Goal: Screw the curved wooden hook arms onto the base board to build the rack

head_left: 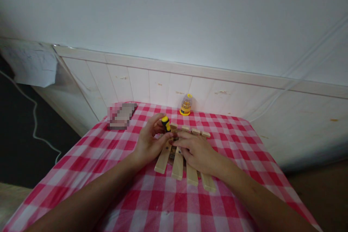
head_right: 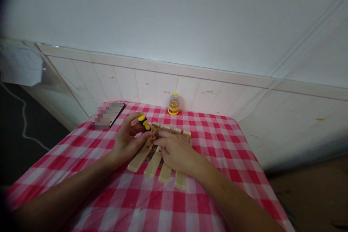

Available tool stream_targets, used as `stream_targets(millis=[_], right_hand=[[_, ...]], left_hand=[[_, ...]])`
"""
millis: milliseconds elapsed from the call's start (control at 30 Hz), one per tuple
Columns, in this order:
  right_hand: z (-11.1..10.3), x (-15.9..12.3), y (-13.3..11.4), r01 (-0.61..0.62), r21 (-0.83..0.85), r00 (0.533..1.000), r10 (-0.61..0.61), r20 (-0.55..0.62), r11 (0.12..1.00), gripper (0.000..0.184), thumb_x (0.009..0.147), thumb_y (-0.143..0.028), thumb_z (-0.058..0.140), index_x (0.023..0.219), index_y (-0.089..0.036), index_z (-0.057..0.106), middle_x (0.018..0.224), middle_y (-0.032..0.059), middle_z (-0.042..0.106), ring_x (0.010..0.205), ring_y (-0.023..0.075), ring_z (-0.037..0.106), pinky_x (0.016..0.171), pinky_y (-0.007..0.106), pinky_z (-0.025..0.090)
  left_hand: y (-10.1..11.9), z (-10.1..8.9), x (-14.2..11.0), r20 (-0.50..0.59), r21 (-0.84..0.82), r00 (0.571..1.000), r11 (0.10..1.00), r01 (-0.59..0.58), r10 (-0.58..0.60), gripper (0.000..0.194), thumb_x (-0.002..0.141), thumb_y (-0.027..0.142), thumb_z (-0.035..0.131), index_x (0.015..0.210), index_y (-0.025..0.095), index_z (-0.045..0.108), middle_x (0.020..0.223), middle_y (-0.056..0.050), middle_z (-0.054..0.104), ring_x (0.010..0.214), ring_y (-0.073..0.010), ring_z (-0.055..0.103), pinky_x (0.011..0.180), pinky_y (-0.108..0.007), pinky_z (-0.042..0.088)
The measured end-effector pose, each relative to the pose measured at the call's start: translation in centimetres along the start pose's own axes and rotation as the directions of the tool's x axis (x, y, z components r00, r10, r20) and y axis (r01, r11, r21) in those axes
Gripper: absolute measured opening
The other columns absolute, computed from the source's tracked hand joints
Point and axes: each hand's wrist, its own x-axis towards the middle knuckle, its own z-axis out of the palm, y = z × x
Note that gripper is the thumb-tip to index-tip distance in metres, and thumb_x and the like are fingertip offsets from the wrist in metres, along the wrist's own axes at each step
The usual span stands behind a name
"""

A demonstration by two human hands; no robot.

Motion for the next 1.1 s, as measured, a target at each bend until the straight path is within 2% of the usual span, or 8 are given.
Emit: stream_targets(millis=[233,433,533,667,800,900,1100], right_hand=[[-0.1,0.0,-0.1,0.001,0.003,1.0,-0.001,0.006,1.0,0.046,0.092,-0.004,0.049,0.121,-0.027,0.076,0.147,0.0009,0.064,0.143,0.0232,0.052,0.117,0.045,0.046],[0.0,0.0,0.0,0.004,0.007,1.0,-0.004,0.011,1.0,0.045,0.092,-0.003,0.048,0.12,-0.025,0.077,0.147,0.0037,0.064,0.144,0.0238,0.051,0.116,0.043,0.048],[-0.2,-0.1,-0.1,0.004,0.022,1.0,-0.004,0.006,1.0,0.047,0.091,-0.003,0.048,0.121,-0.026,0.076,0.149,0.0027,0.063,0.145,0.0233,0.05,0.117,0.044,0.047],[-0.3,0.0,-0.2,0.005,0.03,1.0,-0.005,0.0,1.0,0.049,0.091,-0.003,0.049,0.124,-0.028,0.074,0.151,0.0008,0.061,0.143,0.0233,0.053,0.12,0.048,0.043],[-0.1,0.1,0.0,0.014,0.032,1.0,-0.013,-0.007,0.999,0.05,0.092,-0.003,0.048,0.127,-0.029,0.073,0.15,-0.0004,0.062,0.143,0.0225,0.052,0.12,0.047,0.043],[0.1,0.1,0.2,0.03,0.026,1.0,-0.03,-0.006,0.999,0.05,0.092,-0.002,0.047,0.124,-0.028,0.074,0.151,-0.0006,0.061,0.144,0.0224,0.051,0.119,0.046,0.044],[0.2,0.1,0.2,0.004,0.01,1.0,-0.004,0.003,1.0,0.047,0.093,-0.003,0.048,0.121,-0.028,0.076,0.144,-0.0005,0.065,0.134,0.0222,0.059,0.113,0.041,0.049]], left_hand=[[0.4,-0.2,0.0,0.058,-0.047,0.998,0.998,0.037,-0.035,0.055,0.09,0.014,0.07,0.14,0.029,0.051,0.103,-0.002,0.073,0.089,-0.0153,0.077,0.08,-0.027,0.061],[0.7,-0.2,0.0,0.057,-0.058,0.997,0.997,0.057,-0.054,0.056,0.091,0.019,0.071,0.143,0.027,0.049,0.103,-0.003,0.073,0.09,-0.0159,0.077,0.081,-0.027,0.061],[0.8,-0.1,0.1,0.015,-0.072,1.0,0.997,0.011,-0.01,0.058,0.091,0.019,0.073,0.143,0.028,0.049,0.103,-0.003,0.072,0.089,-0.0157,0.076,0.08,-0.028,0.061],[1.5,-0.2,0.3,-0.064,-0.003,0.994,0.996,-0.087,0.086,0.066,0.083,0.018,0.082,0.14,0.029,0.051,0.093,0.001,0.069,0.076,-0.0117,0.069,0.07,-0.023,0.057],[2.0,-0.3,0.3,-0.008,0.026,0.992,0.992,-0.127,0.127,0.065,0.085,0.02,0.081,0.141,0.029,0.051,0.086,0.004,0.066,0.068,-0.0096,0.063,0.061,-0.02,0.052],[2.0,-0.3,0.0,0.027,0.029,0.993,0.993,-0.112,0.111,0.064,0.087,0.022,0.079,0.143,0.03,0.05,0.087,0.003,0.066,0.07,-0.0105,0.063,0.061,-0.02,0.052],[1.3,-0.3,-0.3,0.049,0.05,0.997,0.997,-0.063,0.061,0.064,0.087,0.024,0.08,0.143,0.029,0.05,0.087,0.002,0.066,0.071,-0.0119,0.064,0.061,-0.021,0.052]])
